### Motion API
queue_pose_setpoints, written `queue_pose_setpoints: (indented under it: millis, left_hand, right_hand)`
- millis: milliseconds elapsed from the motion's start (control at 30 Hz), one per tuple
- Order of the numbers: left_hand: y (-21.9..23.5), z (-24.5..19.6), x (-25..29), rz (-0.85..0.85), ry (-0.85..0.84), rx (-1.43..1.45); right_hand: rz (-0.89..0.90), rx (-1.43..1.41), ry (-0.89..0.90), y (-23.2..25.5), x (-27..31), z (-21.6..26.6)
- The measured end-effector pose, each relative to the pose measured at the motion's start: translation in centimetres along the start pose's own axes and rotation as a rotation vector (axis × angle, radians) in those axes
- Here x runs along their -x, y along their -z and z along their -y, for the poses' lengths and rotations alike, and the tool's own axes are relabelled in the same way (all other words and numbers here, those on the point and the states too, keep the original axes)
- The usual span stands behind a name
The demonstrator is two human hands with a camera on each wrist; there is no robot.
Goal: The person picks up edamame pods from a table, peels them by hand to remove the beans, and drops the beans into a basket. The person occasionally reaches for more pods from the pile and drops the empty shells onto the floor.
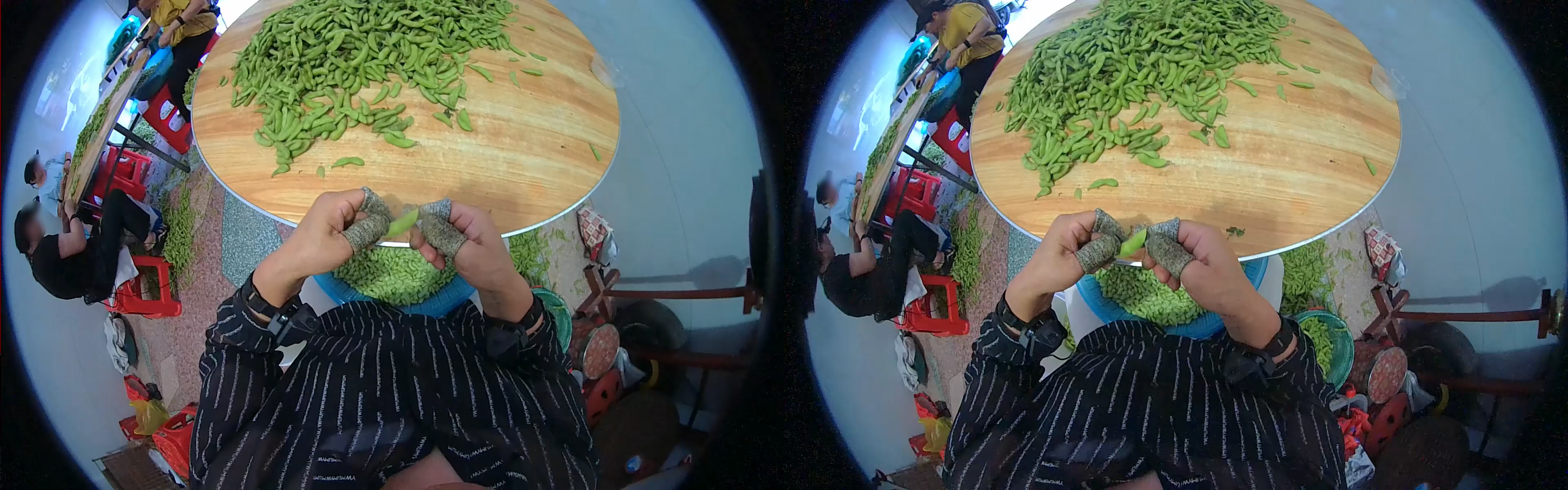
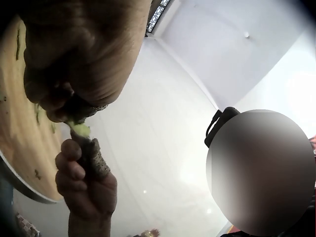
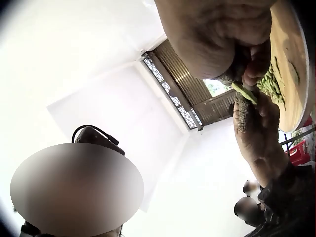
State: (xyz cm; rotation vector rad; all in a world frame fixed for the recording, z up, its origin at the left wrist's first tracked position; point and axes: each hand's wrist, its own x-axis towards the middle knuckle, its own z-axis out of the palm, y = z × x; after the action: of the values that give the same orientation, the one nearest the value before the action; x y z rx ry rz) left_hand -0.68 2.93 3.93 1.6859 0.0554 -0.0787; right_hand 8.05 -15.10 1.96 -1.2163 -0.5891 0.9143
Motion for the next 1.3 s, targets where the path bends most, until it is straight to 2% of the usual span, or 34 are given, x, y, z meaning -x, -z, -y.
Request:
queue_pose_setpoints:
  millis: [233,467,567,633,700,867,1067,1133,1167,1233,1267,1300]
  left_hand:
    - [0.2,0.2,0.1,-0.004,-0.014,-0.082]
    - [-0.3,-0.9,0.3,-0.02,-0.059,-0.111]
    - [-0.2,-1.2,0.3,-0.03,-0.048,-0.07]
    - [-0.3,-0.9,0.3,-0.017,-0.039,-0.045]
    - [0.1,-0.4,0.3,-0.035,-0.026,-0.22]
    - [-0.1,-0.5,0.2,-0.021,-0.096,-0.149]
    - [0.0,-0.1,0.1,-0.002,-0.065,-0.075]
    - [0.3,0.4,0.0,0.015,0.04,-0.04]
    - [0.1,0.3,0.1,0.015,0.038,-0.041]
    - [-0.7,0.0,0.5,-0.039,-0.259,-0.494]
    - [-1.0,0.0,0.7,-0.039,-0.256,-0.493]
    - [-1.3,0.0,0.8,-0.047,-0.316,-0.808]
  right_hand:
    - [-0.003,0.063,0.002,0.0,0.2,0.2]
    - [-0.029,0.109,0.101,-0.6,0.4,0.5]
    - [-0.021,0.008,0.004,-0.7,0.8,1.1]
    - [0.037,0.038,0.057,-0.2,0.6,0.7]
    - [0.027,0.046,0.047,0.0,0.6,0.6]
    - [-0.004,0.087,0.051,-0.4,0.5,0.8]
    - [0.0,0.102,0.076,-0.3,0.3,0.1]
    - [-0.08,0.106,0.108,-0.8,0.2,0.1]
    - [-0.079,0.107,0.11,-0.7,0.2,0.3]
    - [-0.052,0.046,0.089,-0.3,0.4,0.5]
    - [-0.051,0.045,0.087,-0.3,0.4,0.4]
    - [-0.053,0.052,0.08,-0.2,0.4,0.3]
